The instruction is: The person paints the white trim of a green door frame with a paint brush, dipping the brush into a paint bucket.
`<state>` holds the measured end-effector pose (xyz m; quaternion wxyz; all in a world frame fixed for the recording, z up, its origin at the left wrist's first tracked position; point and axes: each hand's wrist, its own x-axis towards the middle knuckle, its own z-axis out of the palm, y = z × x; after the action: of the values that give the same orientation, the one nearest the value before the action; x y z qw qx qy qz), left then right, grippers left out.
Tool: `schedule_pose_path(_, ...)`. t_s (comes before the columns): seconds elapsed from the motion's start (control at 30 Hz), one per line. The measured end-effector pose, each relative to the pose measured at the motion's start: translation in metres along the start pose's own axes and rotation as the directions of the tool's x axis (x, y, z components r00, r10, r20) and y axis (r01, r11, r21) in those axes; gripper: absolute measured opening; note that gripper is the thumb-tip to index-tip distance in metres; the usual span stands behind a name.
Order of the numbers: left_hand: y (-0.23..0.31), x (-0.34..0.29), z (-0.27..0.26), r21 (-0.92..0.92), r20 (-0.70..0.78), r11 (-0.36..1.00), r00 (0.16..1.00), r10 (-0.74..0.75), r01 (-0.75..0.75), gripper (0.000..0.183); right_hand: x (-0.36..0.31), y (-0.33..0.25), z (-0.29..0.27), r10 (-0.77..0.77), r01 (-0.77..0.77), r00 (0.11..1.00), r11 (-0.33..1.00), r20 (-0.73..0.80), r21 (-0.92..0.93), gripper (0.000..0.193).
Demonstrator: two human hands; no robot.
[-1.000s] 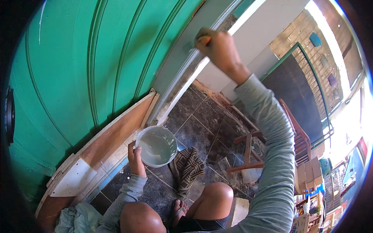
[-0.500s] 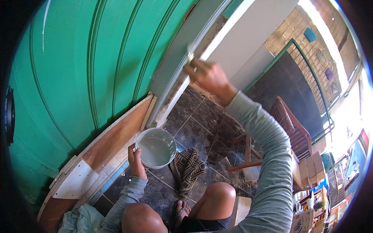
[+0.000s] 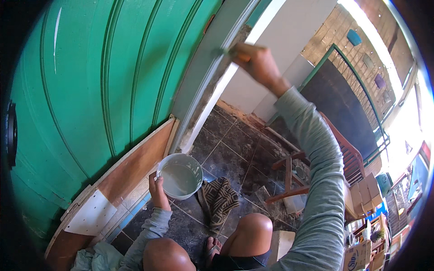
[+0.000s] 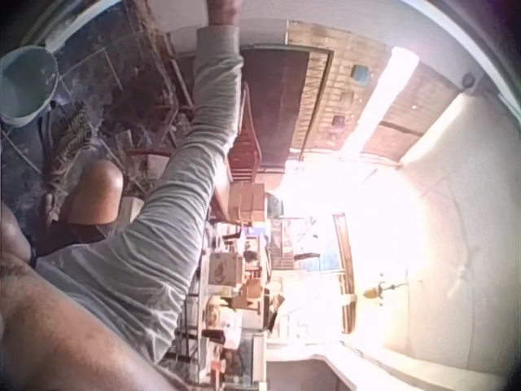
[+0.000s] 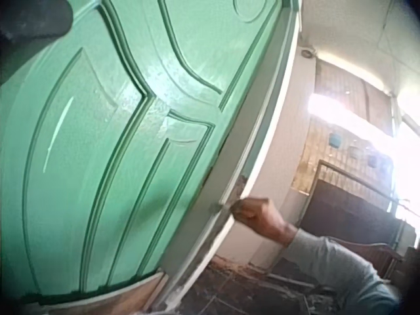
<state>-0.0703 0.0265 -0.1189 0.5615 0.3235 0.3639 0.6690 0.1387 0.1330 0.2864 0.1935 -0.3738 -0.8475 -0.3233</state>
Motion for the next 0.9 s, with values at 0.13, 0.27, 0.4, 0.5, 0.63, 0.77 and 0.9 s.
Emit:
schedule_pose_path(0.13, 0.014, -0.004, 0.009, -0.013, 0.036, 0.999, 0.998, -0.048, 0.048, 0.038, 0.044, 0.030, -0.061, -0.064, 0.027, 0.984, 0.975, -0.165, -0.220, 0.016)
schedule_pose_path(0.27, 0.015, -0.005, 0.006, -0.015, 0.026, 0.994, 0.994, -0.104, 0.105, 0.037, 0.069, 0.023, -0.080, -0.125, 0.014, 0.944, 0.939, -0.305, -0.342, 0.011)
schedule_pose_path(0.4, 0.008, -0.004, 0.003, 0.010, 0.022, 0.999, 0.999, -0.039, 0.039, 0.035, 0.018, 0.017, -0.022, -0.382, 0.334, 0.924, 0.797, 0.008, -0.503, 0.016)
schedule_pose_path(0.5, 0.002, -0.002, 0.000, -0.053, 0.026, 0.996, 0.997, -0.073, 0.074, 0.034, -0.031, -0.020, 0.041, -0.328, 0.361, 0.926, 0.913, 0.185, -0.191, 0.010)
schedule_pose_path(0.63, 0.001, 0.005, -0.011, -0.035, -0.030, 0.997, 0.997, -0.064, 0.063, 0.032, -0.055, -0.076, 0.040, -0.002, 0.009, 0.999, 0.991, -0.046, 0.136, 0.012)
schedule_pose_path(0.77, 0.022, 0.014, -0.004, -0.094, 0.018, 0.953, 0.958, -0.288, 0.288, 0.044, -0.104, -0.093, 0.043, 0.546, -0.365, 0.793, 0.780, -0.269, 0.508, 0.014)
schedule_pose_path(0.9, 0.018, 0.034, 0.002, -0.038, 0.105, 0.893, 0.891, -0.442, 0.448, 0.048, -0.172, -0.075, 0.044, 0.935, -0.443, 0.306, -0.027, 0.179, 0.896, 0.025)
